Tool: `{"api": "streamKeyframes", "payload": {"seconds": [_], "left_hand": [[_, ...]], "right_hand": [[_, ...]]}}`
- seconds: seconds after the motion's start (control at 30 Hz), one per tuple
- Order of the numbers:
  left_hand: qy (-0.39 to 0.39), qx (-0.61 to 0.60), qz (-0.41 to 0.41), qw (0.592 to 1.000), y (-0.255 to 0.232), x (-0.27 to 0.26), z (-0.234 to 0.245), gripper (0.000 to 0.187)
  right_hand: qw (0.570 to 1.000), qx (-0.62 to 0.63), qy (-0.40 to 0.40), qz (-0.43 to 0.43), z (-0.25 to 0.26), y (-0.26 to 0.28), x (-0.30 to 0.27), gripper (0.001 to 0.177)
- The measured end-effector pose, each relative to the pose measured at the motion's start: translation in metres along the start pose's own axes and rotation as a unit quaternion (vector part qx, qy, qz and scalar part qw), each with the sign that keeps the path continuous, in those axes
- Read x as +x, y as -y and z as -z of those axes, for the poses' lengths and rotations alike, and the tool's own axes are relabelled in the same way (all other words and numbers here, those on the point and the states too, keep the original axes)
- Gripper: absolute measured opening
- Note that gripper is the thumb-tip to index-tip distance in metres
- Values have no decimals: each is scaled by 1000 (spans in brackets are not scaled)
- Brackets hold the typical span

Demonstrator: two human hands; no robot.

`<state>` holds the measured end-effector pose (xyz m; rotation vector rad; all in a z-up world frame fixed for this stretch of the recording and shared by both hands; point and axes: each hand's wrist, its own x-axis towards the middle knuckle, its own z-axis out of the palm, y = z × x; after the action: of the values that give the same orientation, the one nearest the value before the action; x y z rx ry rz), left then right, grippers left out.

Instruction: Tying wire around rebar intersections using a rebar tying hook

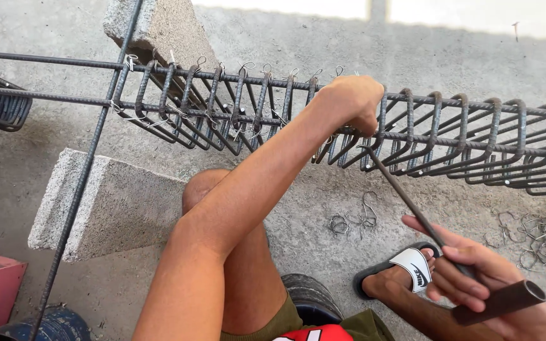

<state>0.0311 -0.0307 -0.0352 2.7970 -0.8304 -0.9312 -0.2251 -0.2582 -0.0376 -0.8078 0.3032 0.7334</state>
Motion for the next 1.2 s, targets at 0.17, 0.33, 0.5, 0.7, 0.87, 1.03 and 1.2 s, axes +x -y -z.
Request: {"api": "streamKeyframes", "payload": {"seconds": [0.17,0.33,0.5,0.7,0.87,1.03,1.2], "left_hand": [[14,-13,1,1000,-2,-4,3,28],[28,-48,3,998,-2,-4,5,13],[29,-79,-2,996,1,7,1,9],[11,-105,-9,994,10,30,-11,6],[13,-99,28,995,1,10,0,10],[19,-80,37,996,-1,4,-1,19],[-15,-27,28,999,-3,-4,-1,21]], "right_hand": [[999,-25,35,0,-27,-8,5,61],[994,13,97,54,-57,-5,10,57],[999,30,39,5,-65,0,13,59],[996,69,54,32,-83,0,13,58],[996,63,49,31,-96,4,16,56],[996,53,57,33,-95,-2,23,55],[1000,8,14,21,-94,-7,29,53]]}}
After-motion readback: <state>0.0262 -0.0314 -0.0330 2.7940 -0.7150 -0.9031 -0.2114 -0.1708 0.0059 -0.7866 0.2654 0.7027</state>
